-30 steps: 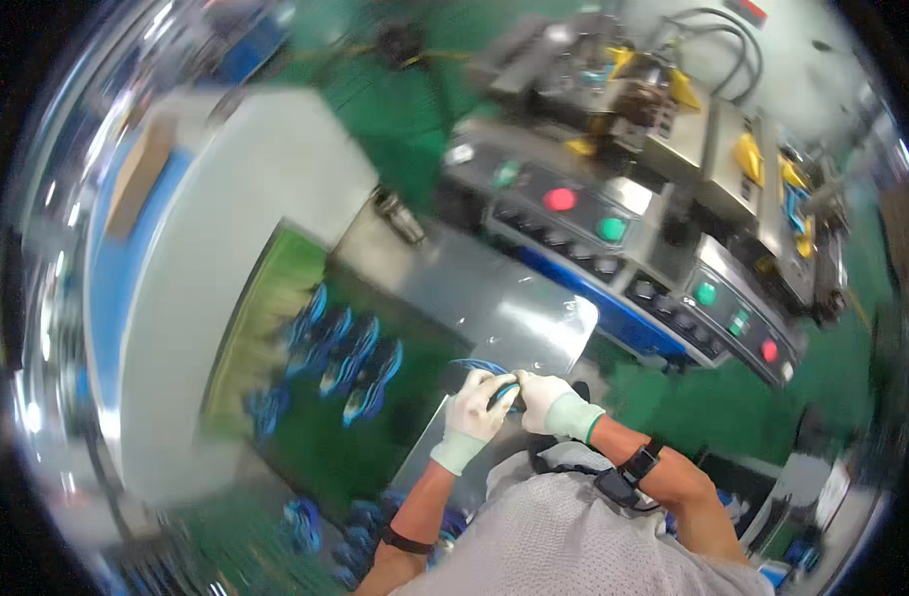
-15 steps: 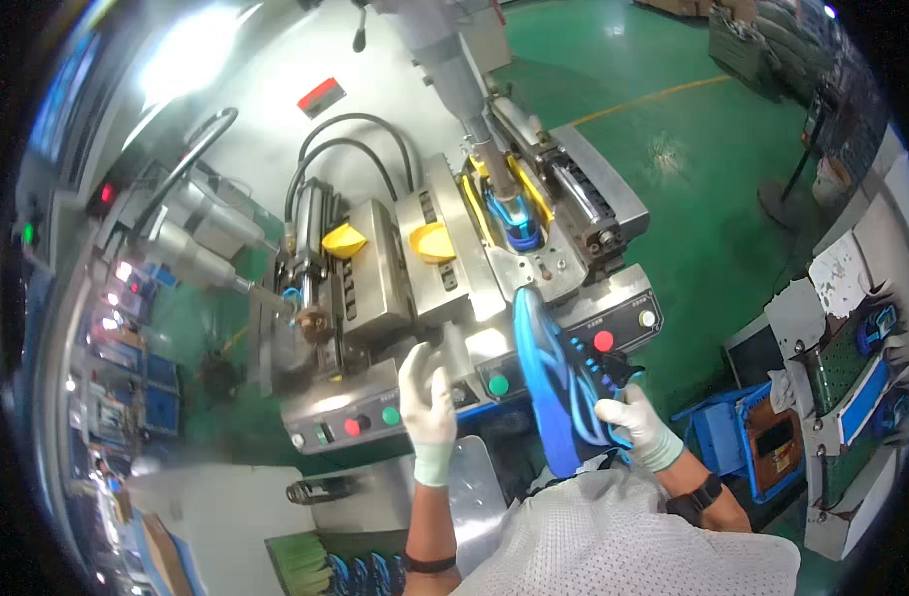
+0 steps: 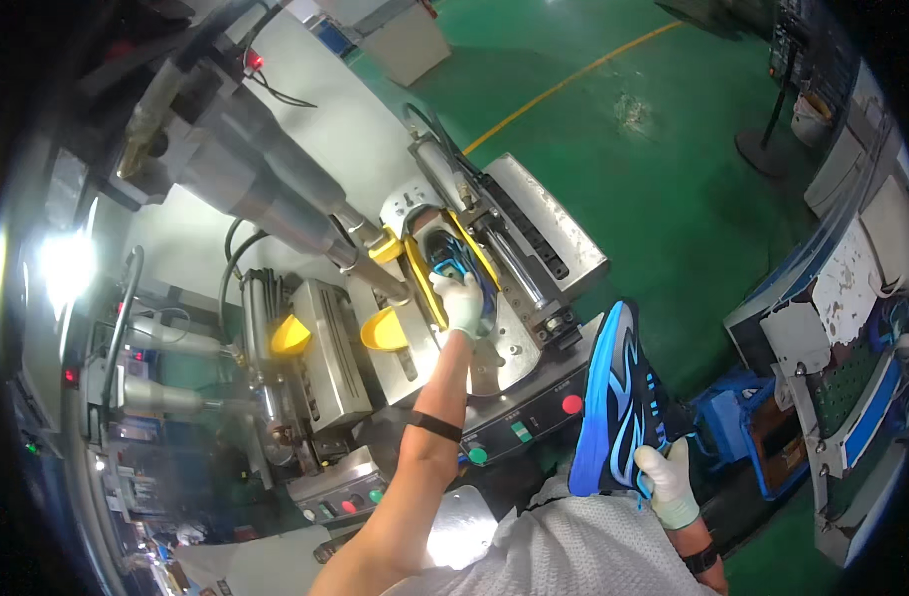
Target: The operator is seen using a lasting machine to shape and attach shoe uppers to soles in an industrial setting.
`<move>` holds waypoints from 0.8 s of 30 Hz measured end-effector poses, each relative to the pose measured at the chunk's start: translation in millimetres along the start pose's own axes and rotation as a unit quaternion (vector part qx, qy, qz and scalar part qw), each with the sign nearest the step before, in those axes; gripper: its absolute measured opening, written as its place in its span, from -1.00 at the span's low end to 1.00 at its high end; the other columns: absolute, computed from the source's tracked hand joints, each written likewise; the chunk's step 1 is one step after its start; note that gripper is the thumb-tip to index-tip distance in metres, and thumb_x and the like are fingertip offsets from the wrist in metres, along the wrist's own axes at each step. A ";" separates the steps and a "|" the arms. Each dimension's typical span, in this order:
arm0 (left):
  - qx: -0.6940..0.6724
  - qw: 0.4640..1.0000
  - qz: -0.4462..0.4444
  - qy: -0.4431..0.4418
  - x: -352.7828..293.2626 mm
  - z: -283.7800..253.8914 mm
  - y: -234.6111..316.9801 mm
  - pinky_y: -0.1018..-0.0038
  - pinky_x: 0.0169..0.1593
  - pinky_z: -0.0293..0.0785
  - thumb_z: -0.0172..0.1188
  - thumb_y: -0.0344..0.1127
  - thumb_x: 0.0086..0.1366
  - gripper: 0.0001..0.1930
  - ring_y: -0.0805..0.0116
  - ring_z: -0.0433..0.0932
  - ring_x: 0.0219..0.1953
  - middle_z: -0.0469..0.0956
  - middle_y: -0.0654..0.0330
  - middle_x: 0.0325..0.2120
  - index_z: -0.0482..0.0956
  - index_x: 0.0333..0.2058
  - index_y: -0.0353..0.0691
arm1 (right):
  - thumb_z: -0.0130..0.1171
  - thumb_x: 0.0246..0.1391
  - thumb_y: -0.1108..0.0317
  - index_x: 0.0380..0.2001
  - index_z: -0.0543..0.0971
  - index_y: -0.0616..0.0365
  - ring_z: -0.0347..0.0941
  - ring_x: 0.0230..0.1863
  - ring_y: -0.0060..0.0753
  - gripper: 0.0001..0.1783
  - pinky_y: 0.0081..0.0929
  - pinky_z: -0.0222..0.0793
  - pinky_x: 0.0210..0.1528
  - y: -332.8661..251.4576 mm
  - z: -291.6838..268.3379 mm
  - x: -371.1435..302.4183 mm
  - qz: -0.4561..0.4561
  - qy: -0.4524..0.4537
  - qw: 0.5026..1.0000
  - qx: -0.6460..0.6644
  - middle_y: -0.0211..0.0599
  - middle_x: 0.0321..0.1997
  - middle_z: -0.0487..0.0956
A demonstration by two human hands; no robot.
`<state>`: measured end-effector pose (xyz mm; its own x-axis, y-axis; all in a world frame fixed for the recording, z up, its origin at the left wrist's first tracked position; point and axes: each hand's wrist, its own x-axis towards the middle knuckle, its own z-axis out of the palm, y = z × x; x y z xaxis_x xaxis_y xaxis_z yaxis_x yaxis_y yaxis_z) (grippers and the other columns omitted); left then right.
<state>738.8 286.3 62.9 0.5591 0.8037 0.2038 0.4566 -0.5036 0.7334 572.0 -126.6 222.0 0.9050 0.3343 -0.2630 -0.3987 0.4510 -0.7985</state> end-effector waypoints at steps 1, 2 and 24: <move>-0.019 0.999 0.000 -0.026 5.7 -5.7 2.3 0.16 0.28 0.27 0.24 -0.20 0.26 -0.17 -0.27 0.31 0.22 0.31 -0.39 0.13 -0.02 0.27 -0.60 | 0.47 -0.01 0.13 0.26 0.33 0.26 0.55 0.05 -0.33 -0.16 -0.30 0.49 0.11 0.6 3.5 -2.8 -0.004 0.031 0.999 -0.007 -0.24 0.11 0.55; 0.019 0.999 0.038 -0.018 10.5 -15.8 7.0 0.14 0.22 0.34 0.21 -0.25 0.26 -0.25 -0.27 0.40 0.15 0.36 -0.37 0.09 0.04 0.23 -0.61 | 0.45 0.02 0.14 0.22 0.37 0.26 0.56 0.01 -0.37 -0.22 -0.35 0.50 0.07 -3.4 -0.4 -3.5 0.047 0.022 0.998 -0.020 -0.28 0.05 0.58; -0.054 0.931 -0.350 -0.085 -398.6 -407.0 -65.5 0.25 0.07 0.46 0.19 -0.24 0.29 -0.52 0.12 0.59 -0.01 0.60 -0.05 -0.12 0.43 0.16 -0.23 | 0.29 -0.03 0.11 0.04 0.37 0.51 0.54 0.02 0.21 -0.27 -0.09 0.46 0.08 177.6 230.8 375.6 -0.136 -0.077 0.672 -0.724 0.31 -0.08 0.57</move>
<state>204.3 128.0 197.5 0.2556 0.8566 -0.4483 0.6835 0.1678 0.7104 806.9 270.1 106.4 0.8452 0.5335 -0.0312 0.4403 -0.7284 -0.5250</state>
